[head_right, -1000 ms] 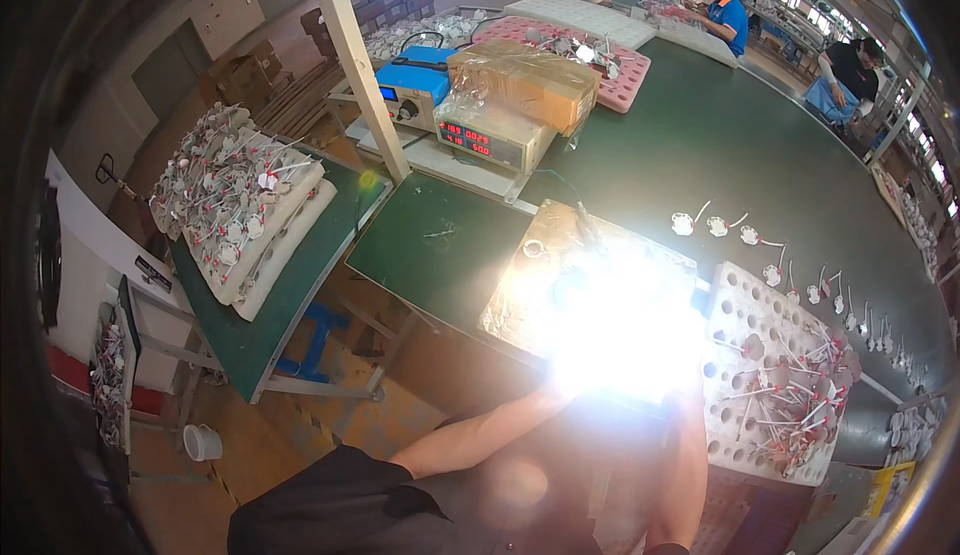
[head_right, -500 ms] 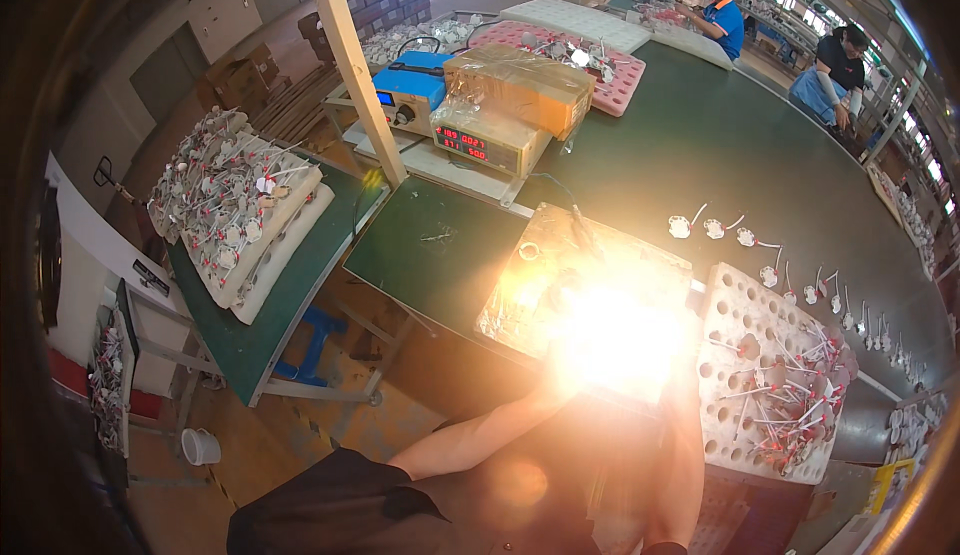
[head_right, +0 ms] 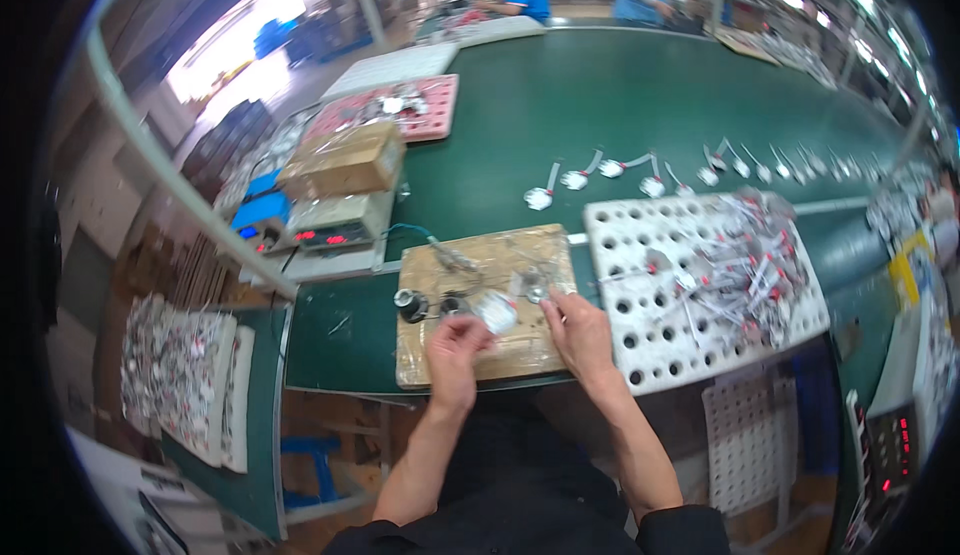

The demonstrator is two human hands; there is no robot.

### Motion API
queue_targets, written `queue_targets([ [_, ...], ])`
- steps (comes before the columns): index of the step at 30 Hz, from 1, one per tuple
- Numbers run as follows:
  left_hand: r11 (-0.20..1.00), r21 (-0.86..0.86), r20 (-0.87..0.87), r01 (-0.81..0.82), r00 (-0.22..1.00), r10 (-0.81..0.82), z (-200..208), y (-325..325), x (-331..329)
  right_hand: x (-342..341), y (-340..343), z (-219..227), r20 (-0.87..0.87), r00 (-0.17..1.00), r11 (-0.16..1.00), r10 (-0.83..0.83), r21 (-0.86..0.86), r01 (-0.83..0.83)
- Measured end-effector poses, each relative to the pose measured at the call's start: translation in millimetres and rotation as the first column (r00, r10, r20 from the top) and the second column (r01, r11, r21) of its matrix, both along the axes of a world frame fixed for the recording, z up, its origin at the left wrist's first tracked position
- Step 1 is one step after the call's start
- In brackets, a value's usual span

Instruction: The person solders wires onto LED circuit boards at an assembly line workstation. This is done by hand using a soldering iron and solder wire.

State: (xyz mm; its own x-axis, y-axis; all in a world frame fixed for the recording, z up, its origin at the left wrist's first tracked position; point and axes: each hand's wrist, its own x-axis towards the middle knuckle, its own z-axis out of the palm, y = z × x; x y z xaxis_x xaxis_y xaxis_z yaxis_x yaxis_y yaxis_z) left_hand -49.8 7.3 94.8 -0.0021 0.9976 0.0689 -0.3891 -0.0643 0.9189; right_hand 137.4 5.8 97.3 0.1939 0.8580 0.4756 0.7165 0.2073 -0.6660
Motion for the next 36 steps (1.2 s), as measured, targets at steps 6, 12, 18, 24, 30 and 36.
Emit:
queue_targets([
  [6, 0.964, 0.265, -0.172, 0.033, 0.985, 0.014, 86.7, 129.5, 10.1, 27.5, -73.9, -31.9, -0.077, 0.997, 1.0, 0.008, 0.006, -0.008],
  [12, 0.966, 0.193, -0.614, 0.169, 0.789, -0.016, 52.7, 151.7, 11.8, 55.1, -123.8, -20.9, -0.054, 0.998, 1.0, -0.012, 0.007, 0.013],
  [18, 0.891, 0.155, -0.678, 0.426, 0.702, -0.218, 6.5, 70.6, 92.2, 88.6, -151.8, -31.0, -0.058, 0.99, 0.992, -0.129, -0.018, 0.128],
  [24, 0.585, 0.592, -0.8, 0.555, 0.494, 0.341, -4.9, 80.9, 166.9, 114.7, -127.1, -16.4, 0.003, 0.928, 0.928, -0.373, 0.02, 0.373],
  [30, 0.693, 0.411, -0.911, 0.592, 0.301, 0.283, -30.0, 78.7, 200.9, 144.3, -104.9, -23.4, 0.241, 0.807, 0.836, -0.54, 0.044, 0.546],
  [36, 0.721, 0.333, -0.929, 0.607, 0.343, 0.14, -17.7, 30.4, 240.9, 155.6, -93.7, -24.4, 0.274, 0.794, 0.798, -0.543, -0.125, 0.589],
])
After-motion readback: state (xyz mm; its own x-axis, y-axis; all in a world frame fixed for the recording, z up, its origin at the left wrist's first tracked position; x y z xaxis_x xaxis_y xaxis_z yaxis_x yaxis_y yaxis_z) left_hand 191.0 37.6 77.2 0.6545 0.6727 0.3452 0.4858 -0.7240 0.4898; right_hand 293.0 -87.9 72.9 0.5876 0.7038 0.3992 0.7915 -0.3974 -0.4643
